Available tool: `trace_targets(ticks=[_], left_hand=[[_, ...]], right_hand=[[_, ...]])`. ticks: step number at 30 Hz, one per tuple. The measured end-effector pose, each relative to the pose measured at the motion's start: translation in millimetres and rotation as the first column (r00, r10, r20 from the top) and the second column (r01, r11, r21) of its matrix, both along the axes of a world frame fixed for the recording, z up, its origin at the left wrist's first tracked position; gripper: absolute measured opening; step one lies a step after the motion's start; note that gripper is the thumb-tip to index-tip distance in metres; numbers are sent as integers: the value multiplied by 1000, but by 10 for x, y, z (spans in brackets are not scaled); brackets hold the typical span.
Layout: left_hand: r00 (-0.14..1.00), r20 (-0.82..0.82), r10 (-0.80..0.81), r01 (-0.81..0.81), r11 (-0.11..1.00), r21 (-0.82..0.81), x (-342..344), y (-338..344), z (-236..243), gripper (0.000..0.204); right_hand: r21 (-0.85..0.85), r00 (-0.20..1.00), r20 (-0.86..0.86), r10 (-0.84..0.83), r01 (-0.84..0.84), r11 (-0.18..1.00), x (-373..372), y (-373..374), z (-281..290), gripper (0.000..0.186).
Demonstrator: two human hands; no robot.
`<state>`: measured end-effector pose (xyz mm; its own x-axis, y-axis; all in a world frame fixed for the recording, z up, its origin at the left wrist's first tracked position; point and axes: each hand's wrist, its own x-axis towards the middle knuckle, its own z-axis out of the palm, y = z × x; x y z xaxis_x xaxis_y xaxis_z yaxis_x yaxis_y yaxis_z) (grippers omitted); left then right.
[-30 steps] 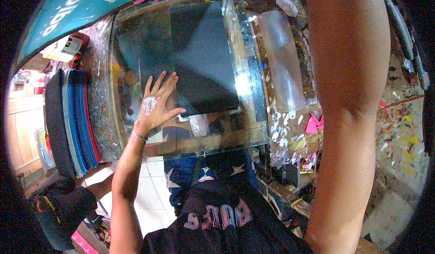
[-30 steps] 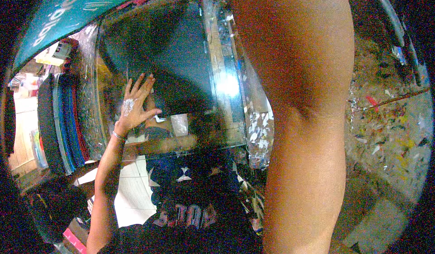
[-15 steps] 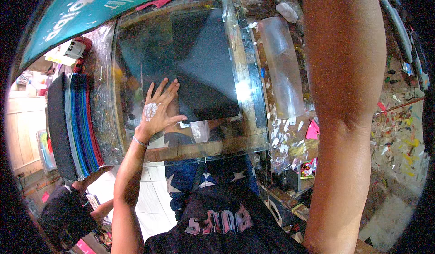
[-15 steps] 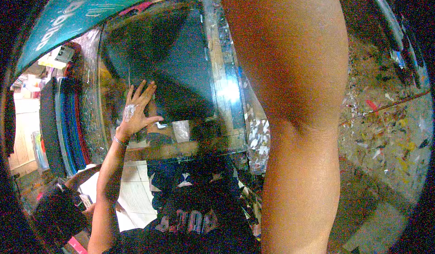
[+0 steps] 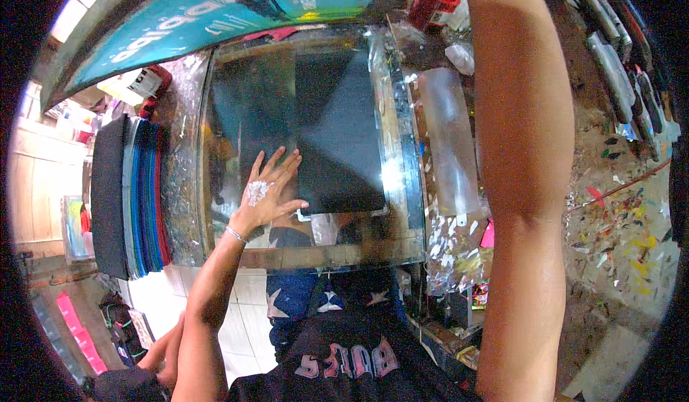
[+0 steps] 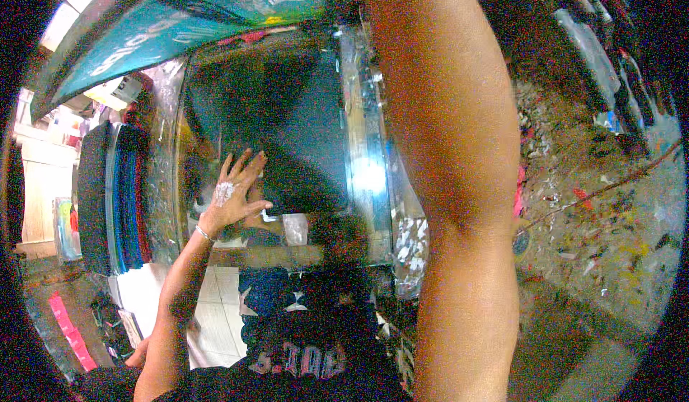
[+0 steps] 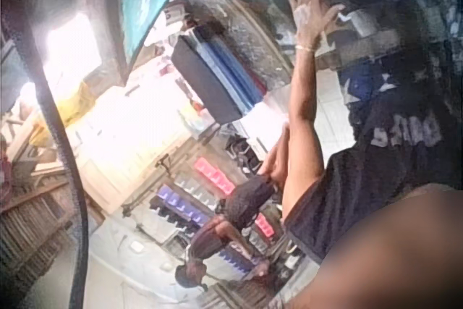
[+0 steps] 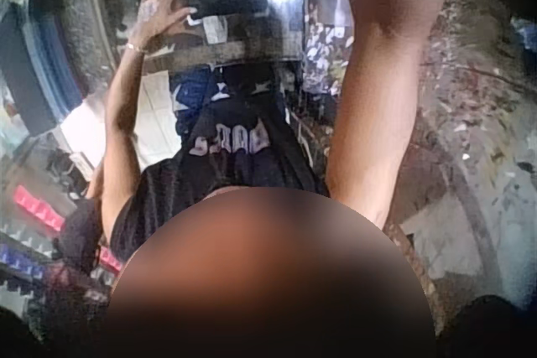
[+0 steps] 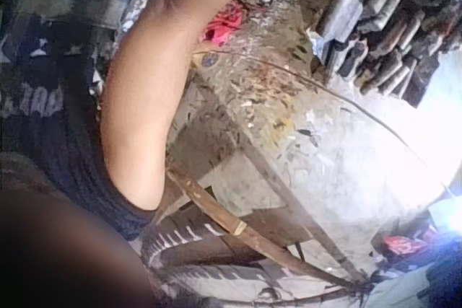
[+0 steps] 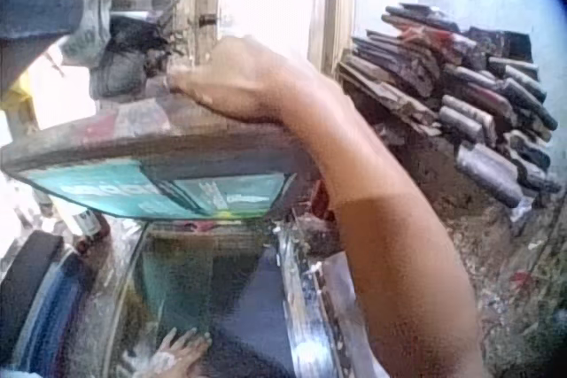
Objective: The person performs screen printing on a black handbag using a squeegee and white ink. They repeatedly pull ink across the screen, lift the screen to reveal the printed logo, and wipe the squeegee with a pink cloth between passes.
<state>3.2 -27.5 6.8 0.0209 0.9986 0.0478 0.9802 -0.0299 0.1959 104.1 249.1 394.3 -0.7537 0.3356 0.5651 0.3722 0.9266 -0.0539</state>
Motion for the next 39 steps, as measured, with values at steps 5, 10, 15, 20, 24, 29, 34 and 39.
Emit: trace_targets(ticks=[5,10,15,20,24,29,34,39], left_hand=[[1000,2,-16,16,1000,22,0,-11,3,96],[1000,-5,-19,19,999,40,-39,-24,-81,95],[970,236,63,-123,961,246,78,21,434,100],[857,-25,515,-259,471,843,-125,-51,1990,97],[919,-111,379,-282,827,486,-250,-312,2508,69],[973,-93,213,-213,977,12,168,-724,1408,52],[983,-67,171,-167,984,65,244,-803,576,47],[988,-32,151,-149,988,46,211,-807,491,49]], right_hand=[[19,1000,-22,13,-12,1000,170,-163,-25,74],[11,999,-23,-30,30,999,211,-245,-30,71],[-39,998,14,-63,64,997,278,-346,-40,69],[-70,996,73,-55,60,996,472,-556,-323,51],[173,998,-43,-39,46,984,748,-906,-1138,44],[-86,969,240,67,-47,995,1276,-1543,-2425,33],[-420,884,430,182,17,907,1017,-1229,-2888,33],[-477,840,491,229,40,878,846,-969,-2870,25]])
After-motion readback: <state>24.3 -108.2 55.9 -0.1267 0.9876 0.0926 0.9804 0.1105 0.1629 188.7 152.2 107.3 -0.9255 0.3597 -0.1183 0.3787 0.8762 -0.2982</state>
